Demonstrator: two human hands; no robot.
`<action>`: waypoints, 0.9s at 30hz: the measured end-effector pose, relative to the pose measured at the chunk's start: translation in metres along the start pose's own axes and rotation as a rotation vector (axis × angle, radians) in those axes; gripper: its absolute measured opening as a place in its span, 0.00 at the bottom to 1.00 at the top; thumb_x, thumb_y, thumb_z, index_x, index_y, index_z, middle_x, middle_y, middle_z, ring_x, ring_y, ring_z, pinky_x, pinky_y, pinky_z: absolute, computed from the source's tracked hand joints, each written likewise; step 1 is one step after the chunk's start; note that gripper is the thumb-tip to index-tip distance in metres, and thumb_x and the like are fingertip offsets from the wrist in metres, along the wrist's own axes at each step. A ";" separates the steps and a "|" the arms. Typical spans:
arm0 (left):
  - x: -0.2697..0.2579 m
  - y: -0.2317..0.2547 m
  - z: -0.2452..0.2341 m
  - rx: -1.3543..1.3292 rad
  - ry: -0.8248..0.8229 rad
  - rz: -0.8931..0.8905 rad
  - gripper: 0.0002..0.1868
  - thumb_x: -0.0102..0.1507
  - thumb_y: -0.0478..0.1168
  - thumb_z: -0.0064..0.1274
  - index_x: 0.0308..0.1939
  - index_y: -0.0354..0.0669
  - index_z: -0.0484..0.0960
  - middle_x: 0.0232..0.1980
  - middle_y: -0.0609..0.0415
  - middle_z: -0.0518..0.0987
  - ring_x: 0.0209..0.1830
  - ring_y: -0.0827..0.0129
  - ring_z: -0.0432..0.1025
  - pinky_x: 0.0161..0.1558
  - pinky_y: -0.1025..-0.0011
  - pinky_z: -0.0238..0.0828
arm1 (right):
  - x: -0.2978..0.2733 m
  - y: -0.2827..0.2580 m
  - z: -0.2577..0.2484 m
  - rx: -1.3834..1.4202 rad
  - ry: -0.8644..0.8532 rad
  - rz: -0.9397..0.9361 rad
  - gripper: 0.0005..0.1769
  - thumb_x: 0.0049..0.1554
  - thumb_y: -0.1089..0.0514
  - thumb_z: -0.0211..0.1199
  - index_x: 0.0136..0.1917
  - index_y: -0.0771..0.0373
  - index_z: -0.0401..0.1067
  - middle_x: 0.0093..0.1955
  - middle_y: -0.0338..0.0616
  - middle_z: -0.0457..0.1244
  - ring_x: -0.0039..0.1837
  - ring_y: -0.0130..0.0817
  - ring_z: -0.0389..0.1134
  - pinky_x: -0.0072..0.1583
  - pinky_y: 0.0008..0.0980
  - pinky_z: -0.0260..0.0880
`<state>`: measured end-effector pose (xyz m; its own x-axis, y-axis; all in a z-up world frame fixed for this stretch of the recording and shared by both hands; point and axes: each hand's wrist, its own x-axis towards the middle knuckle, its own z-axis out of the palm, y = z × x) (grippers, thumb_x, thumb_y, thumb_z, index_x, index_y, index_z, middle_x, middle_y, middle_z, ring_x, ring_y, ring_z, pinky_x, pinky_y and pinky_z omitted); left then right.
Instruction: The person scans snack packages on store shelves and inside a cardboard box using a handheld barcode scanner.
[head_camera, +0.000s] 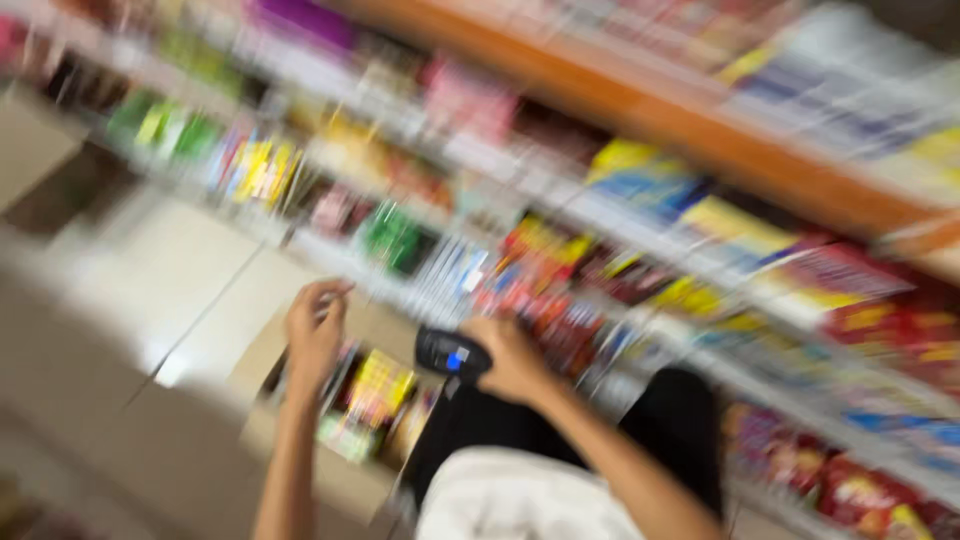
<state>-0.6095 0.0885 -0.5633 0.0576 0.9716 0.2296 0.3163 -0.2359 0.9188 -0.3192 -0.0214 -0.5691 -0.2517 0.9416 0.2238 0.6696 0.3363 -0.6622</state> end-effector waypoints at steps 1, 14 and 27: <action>-0.021 -0.048 -0.010 0.021 0.019 -0.287 0.12 0.66 0.32 0.48 0.52 0.39 0.82 0.49 0.50 0.81 0.38 0.66 0.72 0.40 0.70 0.71 | 0.008 0.004 0.026 -0.057 -0.152 0.039 0.34 0.37 0.60 0.71 0.60 0.60 0.74 0.59 0.50 0.67 0.66 0.50 0.66 0.66 0.44 0.65; -0.230 -0.331 0.045 0.579 0.079 -0.805 0.18 0.61 0.45 0.61 0.52 0.42 0.85 0.55 0.29 0.74 0.55 0.38 0.72 0.60 0.54 0.69 | 0.026 0.022 0.147 0.577 -0.044 0.560 0.24 0.47 0.54 0.79 0.54 0.64 0.77 0.50 0.39 0.73 0.50 0.25 0.73 0.55 0.30 0.73; -0.214 -0.298 0.084 0.584 -0.138 -1.142 0.28 0.59 0.41 0.59 0.63 0.42 0.74 0.77 0.28 0.47 0.61 0.33 0.68 0.59 0.49 0.70 | 0.033 0.016 0.136 0.533 -0.109 0.779 0.20 0.47 0.54 0.78 0.50 0.67 0.79 0.47 0.40 0.73 0.47 0.25 0.72 0.52 0.28 0.72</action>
<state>-0.6370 -0.0476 -0.9133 -0.4326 0.6185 -0.6560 0.6136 0.7351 0.2883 -0.4113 0.0126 -0.6698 0.0491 0.8822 -0.4683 0.2762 -0.4626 -0.8425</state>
